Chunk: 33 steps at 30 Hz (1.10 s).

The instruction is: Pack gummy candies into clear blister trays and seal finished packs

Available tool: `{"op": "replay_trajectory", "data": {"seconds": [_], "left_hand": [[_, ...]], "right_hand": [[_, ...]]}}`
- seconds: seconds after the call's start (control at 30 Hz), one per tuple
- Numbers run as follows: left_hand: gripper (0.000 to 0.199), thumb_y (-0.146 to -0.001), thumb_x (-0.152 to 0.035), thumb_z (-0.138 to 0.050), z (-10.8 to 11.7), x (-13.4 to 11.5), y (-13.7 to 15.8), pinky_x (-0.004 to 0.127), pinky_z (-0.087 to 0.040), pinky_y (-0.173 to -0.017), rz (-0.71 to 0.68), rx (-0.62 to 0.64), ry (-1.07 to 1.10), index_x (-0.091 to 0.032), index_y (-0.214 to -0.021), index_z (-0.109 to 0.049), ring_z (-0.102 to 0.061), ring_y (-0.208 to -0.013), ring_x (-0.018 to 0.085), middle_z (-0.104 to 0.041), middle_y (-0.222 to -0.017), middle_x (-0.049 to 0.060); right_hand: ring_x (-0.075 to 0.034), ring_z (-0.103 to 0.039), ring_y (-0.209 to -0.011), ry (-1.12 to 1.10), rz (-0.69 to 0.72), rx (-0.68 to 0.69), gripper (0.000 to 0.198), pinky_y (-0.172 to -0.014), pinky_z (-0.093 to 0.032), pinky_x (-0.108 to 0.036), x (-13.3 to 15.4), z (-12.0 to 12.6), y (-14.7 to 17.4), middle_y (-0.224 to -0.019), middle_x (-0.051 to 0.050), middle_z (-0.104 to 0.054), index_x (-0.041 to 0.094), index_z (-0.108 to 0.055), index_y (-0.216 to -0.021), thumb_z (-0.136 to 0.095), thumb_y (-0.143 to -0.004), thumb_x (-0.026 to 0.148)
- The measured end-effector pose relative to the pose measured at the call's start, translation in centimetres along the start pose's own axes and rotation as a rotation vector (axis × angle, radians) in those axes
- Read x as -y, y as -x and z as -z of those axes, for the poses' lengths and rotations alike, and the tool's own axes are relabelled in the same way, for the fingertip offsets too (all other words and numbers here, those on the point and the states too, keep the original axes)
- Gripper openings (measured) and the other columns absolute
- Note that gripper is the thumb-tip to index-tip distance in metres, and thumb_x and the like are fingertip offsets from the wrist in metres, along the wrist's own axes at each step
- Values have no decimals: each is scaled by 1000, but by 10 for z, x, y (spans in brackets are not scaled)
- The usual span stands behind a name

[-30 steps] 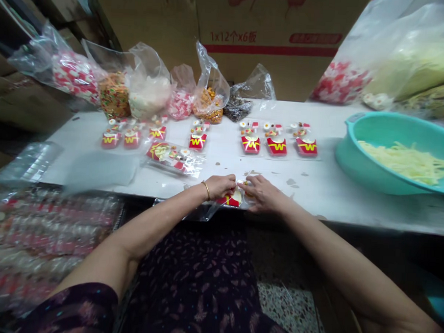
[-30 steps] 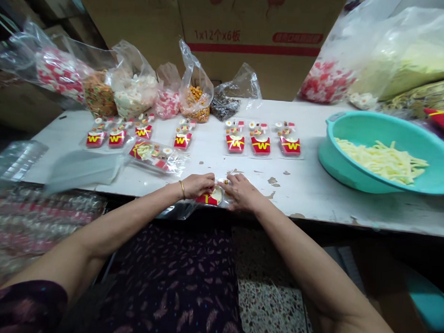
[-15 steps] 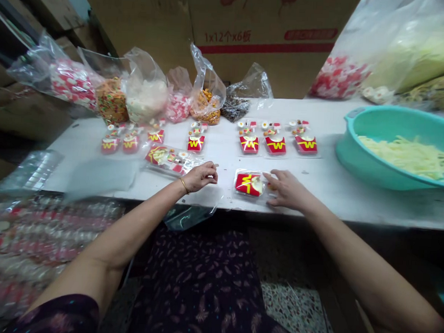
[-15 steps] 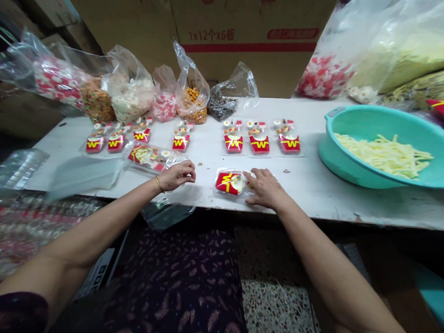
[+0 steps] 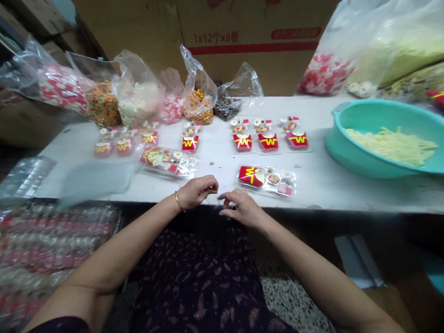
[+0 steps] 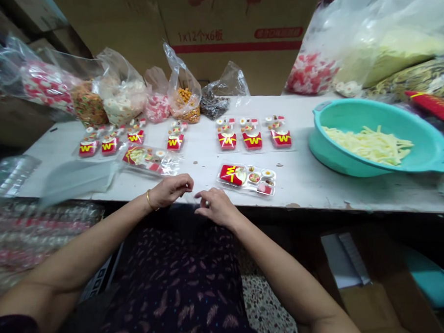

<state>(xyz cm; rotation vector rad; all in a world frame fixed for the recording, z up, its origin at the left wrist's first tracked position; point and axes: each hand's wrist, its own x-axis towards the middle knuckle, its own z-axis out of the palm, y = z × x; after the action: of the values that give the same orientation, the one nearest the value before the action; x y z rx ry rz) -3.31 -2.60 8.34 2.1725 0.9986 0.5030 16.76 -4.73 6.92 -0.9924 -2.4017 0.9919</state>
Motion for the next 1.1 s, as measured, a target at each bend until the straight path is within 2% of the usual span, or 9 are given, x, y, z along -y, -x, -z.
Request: {"op": "replay_trajectory", "data": {"seconds": [0.17, 0.23, 0.33, 0.43, 0.53, 0.6, 0.77, 0.9, 1.1], "left_hand": [[15, -80, -28, -49, -3, -4, 22, 21, -39, -65, 80, 126, -152, -18, -90, -53, -48, -68, 10, -53, -78, 1], [13, -81, -27, -46, -7, -5, 28, 22, -39, -68, 89, 125, -198, -17, -84, -54, -49, -74, 11, -53, -83, 3], [14, -81, -18, -41, -6, -8, 32, 22, -40, -69, 114, 151, -260, -17, -77, -54, -50, -76, 12, -53, -87, 4], [18, -76, -10, -40, 5, -10, 33, 24, -40, -68, 119, 284, -389, -17, -76, -57, -51, -77, 13, -53, -94, 6], [19, -73, -9, -43, 15, -14, 32, 27, -40, -70, 101, 374, -505, -17, -75, -60, -52, -81, 17, -51, -102, 9], [18, -73, -11, -44, 18, -17, 32, 29, -41, -72, 87, 404, -537, -17, -76, -61, -52, -84, 19, -51, -105, 10], [19, -74, -12, -44, 13, -20, 30, 32, -41, -73, 78, 465, -569, -18, -78, -63, -52, -88, 21, -50, -109, 11], [17, -74, -14, -46, 10, -19, 28, 31, -40, -74, 128, 468, -540, -17, -76, -63, -52, -86, 19, -51, -108, 9], [14, -74, -17, -48, 12, -23, 25, 28, -40, -69, 132, 430, -446, -18, -73, -62, -50, -79, 16, -51, -101, 7]], "right_hand": [[-13, -54, -66, 152, -21, -35, 21, -70, -33, -29, 2, -5, 7, -65, -1, -63, 19, -63, -72, -52, -82, 33], [-14, -54, -65, 222, -54, -118, 25, -71, -33, -30, 5, -10, 12, -66, -2, -64, 18, -63, -74, -46, -85, 33], [-14, -56, -72, 193, 45, -62, 26, -74, -35, -30, 7, -14, 17, -73, -2, -65, 20, -63, -80, -43, -86, 36], [-18, -52, -98, 203, 117, -45, 31, -84, -37, -33, -8, 8, 20, -101, -6, -62, 22, -58, -103, -45, -83, 42], [-31, -31, -121, 474, -129, -118, 72, -94, -30, -47, -46, 49, 20, -129, -15, -41, 19, -35, -130, -56, -71, 53], [-41, -24, -123, 641, -336, -8, 97, -92, -25, -58, -78, 71, 21, -133, -18, -34, 18, -24, -135, -63, -57, 60], [-37, -41, -109, 722, -376, 202, 94, -87, -30, -54, -120, 81, 26, -127, -17, -41, 22, -19, -137, -62, -59, 54], [-34, -43, -104, 671, -151, 94, 88, -86, -33, -47, -84, 72, 28, -123, -17, -42, 18, -19, -137, -56, -65, 53], [-36, -34, -113, 734, 41, 98, 89, -97, -17, -55, -18, 69, 21, -132, -11, -33, 28, -14, -137, -60, -65, 51]]}}
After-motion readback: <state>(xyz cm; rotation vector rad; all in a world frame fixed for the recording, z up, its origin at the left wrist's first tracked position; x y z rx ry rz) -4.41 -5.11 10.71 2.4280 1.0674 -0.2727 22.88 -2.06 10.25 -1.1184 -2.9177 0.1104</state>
